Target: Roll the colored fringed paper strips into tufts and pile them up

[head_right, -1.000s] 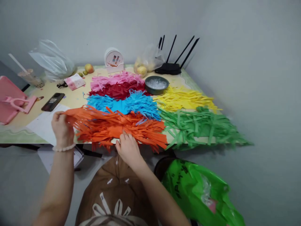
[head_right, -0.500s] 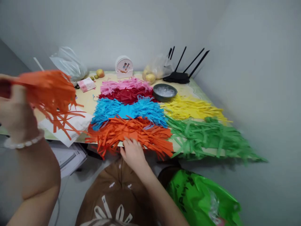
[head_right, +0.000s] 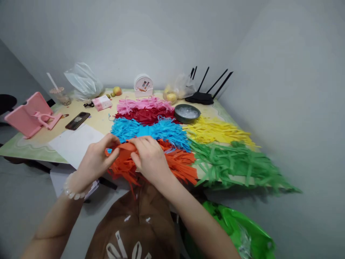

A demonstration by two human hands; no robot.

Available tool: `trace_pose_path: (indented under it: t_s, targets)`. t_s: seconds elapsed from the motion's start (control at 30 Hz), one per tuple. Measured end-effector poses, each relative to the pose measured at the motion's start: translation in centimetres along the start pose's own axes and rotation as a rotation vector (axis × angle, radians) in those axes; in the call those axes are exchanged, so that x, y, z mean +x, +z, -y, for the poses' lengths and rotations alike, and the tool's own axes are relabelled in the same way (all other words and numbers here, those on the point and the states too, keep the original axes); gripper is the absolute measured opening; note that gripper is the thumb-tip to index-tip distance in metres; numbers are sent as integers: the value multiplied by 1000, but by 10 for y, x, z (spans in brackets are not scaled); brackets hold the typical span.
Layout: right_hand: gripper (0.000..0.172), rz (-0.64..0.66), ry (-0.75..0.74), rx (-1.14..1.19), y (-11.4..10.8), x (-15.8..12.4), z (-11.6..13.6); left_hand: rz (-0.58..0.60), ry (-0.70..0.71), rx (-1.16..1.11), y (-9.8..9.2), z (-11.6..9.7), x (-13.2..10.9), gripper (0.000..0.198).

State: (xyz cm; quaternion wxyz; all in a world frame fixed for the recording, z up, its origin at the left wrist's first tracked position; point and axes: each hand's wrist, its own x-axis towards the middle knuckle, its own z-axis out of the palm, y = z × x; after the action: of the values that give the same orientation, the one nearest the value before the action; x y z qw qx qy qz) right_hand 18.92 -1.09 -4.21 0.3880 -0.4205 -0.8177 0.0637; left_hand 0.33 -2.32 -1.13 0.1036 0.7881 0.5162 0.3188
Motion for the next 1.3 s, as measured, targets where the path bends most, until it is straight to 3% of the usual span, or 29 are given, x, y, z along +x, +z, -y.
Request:
trace_pose_path:
  t_s: [0.1,0.2,0.37,0.63,0.83,1.0,1.13,1.23,1.3]
  targets:
    - [28,44,47,47,-19,3,-5,54,15,-182,1,10,2,23]
    - [25,72,67,150,-40,8,-5,154,0,-323,4,16,9,14]
    - [25,269,108,235,-52,15,-19,243,-36,-437,4,26,20,15]
    - [45,92,130,524,-46,5,-36,201,-60,-623,2,40,18,57]
    - [35,65,68,574,-47,2,-41,285,47,-639,-5,44,17,45]
    - [40,70,5,479,-51,2,-44,430,95,-583,-20,40,19,31]
    - [44,80,-76,407,-57,3,-41,483,37,-650,-20,28,24,55]
    - [46,94,-161,342,-62,4,-40,591,-62,-624,-14,19,31,29]
    - [46,122,-196,305,-64,5,-41,668,-94,-551,-10,16,34,29]
